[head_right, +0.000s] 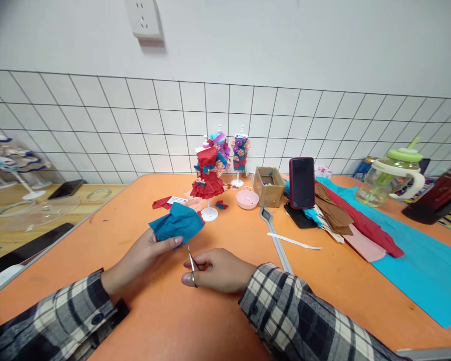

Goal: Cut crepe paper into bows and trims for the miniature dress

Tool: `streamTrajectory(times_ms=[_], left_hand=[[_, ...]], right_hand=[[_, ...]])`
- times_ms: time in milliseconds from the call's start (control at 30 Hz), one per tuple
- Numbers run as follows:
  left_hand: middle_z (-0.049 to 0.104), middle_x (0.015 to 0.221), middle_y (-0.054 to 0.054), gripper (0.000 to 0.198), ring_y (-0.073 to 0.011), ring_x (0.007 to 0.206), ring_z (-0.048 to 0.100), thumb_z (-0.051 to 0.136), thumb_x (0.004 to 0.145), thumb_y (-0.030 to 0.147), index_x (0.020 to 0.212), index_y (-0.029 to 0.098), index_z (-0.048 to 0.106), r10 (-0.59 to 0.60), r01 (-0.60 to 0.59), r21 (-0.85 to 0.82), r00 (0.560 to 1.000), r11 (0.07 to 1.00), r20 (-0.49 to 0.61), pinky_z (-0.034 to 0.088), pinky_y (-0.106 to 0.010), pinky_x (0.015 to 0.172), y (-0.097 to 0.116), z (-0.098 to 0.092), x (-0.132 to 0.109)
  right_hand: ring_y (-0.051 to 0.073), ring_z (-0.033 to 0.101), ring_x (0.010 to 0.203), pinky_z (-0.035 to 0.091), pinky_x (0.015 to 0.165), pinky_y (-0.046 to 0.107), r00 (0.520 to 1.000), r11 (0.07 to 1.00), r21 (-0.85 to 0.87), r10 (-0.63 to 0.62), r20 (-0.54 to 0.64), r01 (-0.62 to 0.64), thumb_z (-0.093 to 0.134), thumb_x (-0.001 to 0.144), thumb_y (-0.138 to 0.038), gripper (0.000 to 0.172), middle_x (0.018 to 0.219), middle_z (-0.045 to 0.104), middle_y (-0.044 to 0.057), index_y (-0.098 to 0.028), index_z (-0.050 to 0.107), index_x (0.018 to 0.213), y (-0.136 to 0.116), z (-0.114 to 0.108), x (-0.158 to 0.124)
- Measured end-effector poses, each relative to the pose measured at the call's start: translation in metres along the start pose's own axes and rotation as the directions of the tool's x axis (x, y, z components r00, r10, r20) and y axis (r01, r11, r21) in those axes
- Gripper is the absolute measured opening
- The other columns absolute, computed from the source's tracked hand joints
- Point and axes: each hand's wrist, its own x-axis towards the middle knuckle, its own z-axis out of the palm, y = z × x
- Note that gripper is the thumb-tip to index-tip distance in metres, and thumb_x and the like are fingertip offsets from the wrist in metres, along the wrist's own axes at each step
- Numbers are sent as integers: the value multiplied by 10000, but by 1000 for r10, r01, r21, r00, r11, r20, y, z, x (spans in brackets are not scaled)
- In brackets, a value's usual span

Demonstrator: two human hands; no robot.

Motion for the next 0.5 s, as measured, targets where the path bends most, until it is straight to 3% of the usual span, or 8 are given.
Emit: streamTrajectory(times_ms=[100,300,500], left_hand=[[627,1273,-113,448,-308,1173,570,690,794,258,1226,181,602,-21,20,5,998,1000,54,398,-454,1035,-3,-1,-1],[647,1241,-120,503,-307,1144,596,717,767,249,1242,174,572,-49,52,-39,996,998,69,411,-451,1028,-2,1,-3],[649,1244,-106,511,-302,1133,603,745,741,265,1221,185,591,-59,58,21,997,998,48,441,-429,996,2,3,-3]], right_hand=[[230,599,976,427,813,314,1000,1000,-5,-6,2,6,618,771,-509,425,1206,639,60,-171,709,1012,1,-2,0],[267,588,1061,430,881,341,1000,1000,19,-17,6,17,628,751,-541,518,1230,633,73,-175,686,1114,2,-5,0],[234,606,978,456,843,324,999,997,80,-19,-42,23,640,729,-572,575,994,692,69,-147,689,1113,3,-3,1]])
